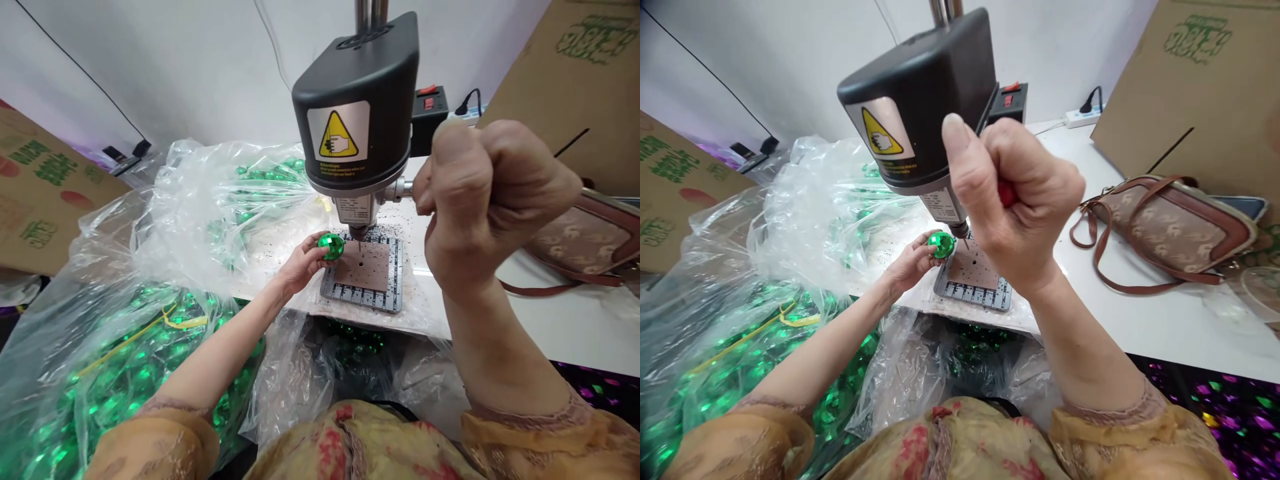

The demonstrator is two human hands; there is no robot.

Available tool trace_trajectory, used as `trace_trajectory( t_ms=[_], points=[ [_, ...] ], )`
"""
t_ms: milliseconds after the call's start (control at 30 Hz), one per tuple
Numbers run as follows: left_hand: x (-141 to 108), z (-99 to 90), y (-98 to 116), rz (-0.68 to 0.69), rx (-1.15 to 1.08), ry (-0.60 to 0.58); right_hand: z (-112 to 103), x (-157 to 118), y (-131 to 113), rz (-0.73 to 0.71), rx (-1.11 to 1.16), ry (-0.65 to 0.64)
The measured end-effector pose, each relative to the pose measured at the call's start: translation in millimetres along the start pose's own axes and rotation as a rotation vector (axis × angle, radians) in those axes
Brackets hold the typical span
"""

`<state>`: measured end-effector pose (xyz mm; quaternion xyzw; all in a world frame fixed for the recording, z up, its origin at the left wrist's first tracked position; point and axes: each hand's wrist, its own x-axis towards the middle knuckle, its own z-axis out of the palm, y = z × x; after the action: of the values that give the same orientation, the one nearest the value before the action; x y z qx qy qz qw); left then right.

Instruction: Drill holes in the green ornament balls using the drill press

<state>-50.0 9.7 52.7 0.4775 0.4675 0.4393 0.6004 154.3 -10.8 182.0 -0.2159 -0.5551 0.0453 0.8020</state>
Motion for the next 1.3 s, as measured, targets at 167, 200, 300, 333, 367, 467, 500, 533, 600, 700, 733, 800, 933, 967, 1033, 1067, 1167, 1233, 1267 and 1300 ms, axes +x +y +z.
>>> trace_trajectory(
  t_ms=[167, 200, 300, 333, 367, 467, 500, 533, 600, 700, 733, 800, 933, 967, 1033, 1067, 1167, 1233, 1267, 1300],
  points=[
    [1.4, 9.2, -14.9, 0.12, 0.224, -0.04, -1.5, 0.8, 0.5, 0.045, -0.041, -0.025],
    [2.1, 10.2, -16.9, 0.135, 0.247, -0.038, -1.6, 0.8, 0.2, 0.056, -0.046, -0.028],
    [4.5, 12.7, -20.0, 0.155, 0.323, -0.063, -1.6, 0.9, -0.9, 0.054, -0.046, -0.027],
    [4.9, 13.8, -20.2, 0.158, 0.347, -0.08, -1.6, 0.8, -1.4, 0.047, -0.044, -0.024],
    [5.2, 15.1, -20.0, 0.163, 0.368, -0.093, -1.4, 0.7, -1.9, 0.042, -0.041, -0.024],
    [4.9, 20.8, -18.5, 0.174, 0.412, -0.114, -0.9, 0.4, -3.4, 0.043, -0.031, -0.014],
    [4.6, 23.2, -18.0, 0.179, 0.425, -0.115, -0.7, 0.3, -3.8, 0.049, -0.032, -0.006],
    [4.4, 25.7, -17.5, 0.185, 0.442, -0.11, -0.4, 0.3, -4.1, 0.057, -0.036, -0.001],
    [4.1, 30.6, -17.1, 0.208, 0.491, -0.084, 0.1, 0.6, -4.3, 0.062, -0.038, 0.003],
    [3.6, 36.6, -18.7, 0.255, 0.565, -0.03, 0.6, 1.3, -3.3, 0.026, -0.001, 0.003],
    [3.2, 38.0, -19.9, 0.273, 0.582, -0.012, 0.7, 1.5, -3.0, 0.019, 0.005, 0.003],
    [1.9, 40.1, -22.9, 0.304, 0.607, 0.025, 1.0, 1.7, -2.8, 0.039, -0.024, -0.001],
    [-2.4, 42.1, -29.2, 0.317, 0.565, 0.07, 2.7, 2.9, -4.0, 0.058, -0.066, 0.004],
    [-3.2, 42.3, -30.3, 0.317, 0.546, 0.073, 3.6, 4.0, -4.2, 0.054, -0.056, 0.012],
    [-3.8, 42.8, -31.4, 0.328, 0.525, 0.07, 6.0, 8.0, -4.1, 0.055, -0.035, 0.021],
    [-3.4, 43.2, -31.4, 0.34, 0.53, 0.061, 7.4, 10.9, -3.4, 0.065, -0.034, 0.024],
    [0.4, 46.2, -31.0, 0.395, 0.576, 0.017, 11.5, 21.4, 1.0, 0.075, -0.02, 0.022],
    [3.6, 49.0, -31.6, 0.416, 0.6, 0.007, 13.1, 27.9, 4.9, 0.079, 0.009, 0.012],
    [4.8, 50.4, -32.5, 0.414, 0.602, 0.012, 13.4, 30.5, 6.5, 0.085, 0.026, 0.007],
    [5.6, 51.5, -33.7, 0.401, 0.598, 0.024, 13.4, 32.4, 7.6, 0.097, 0.038, 0.0]
  ],
)
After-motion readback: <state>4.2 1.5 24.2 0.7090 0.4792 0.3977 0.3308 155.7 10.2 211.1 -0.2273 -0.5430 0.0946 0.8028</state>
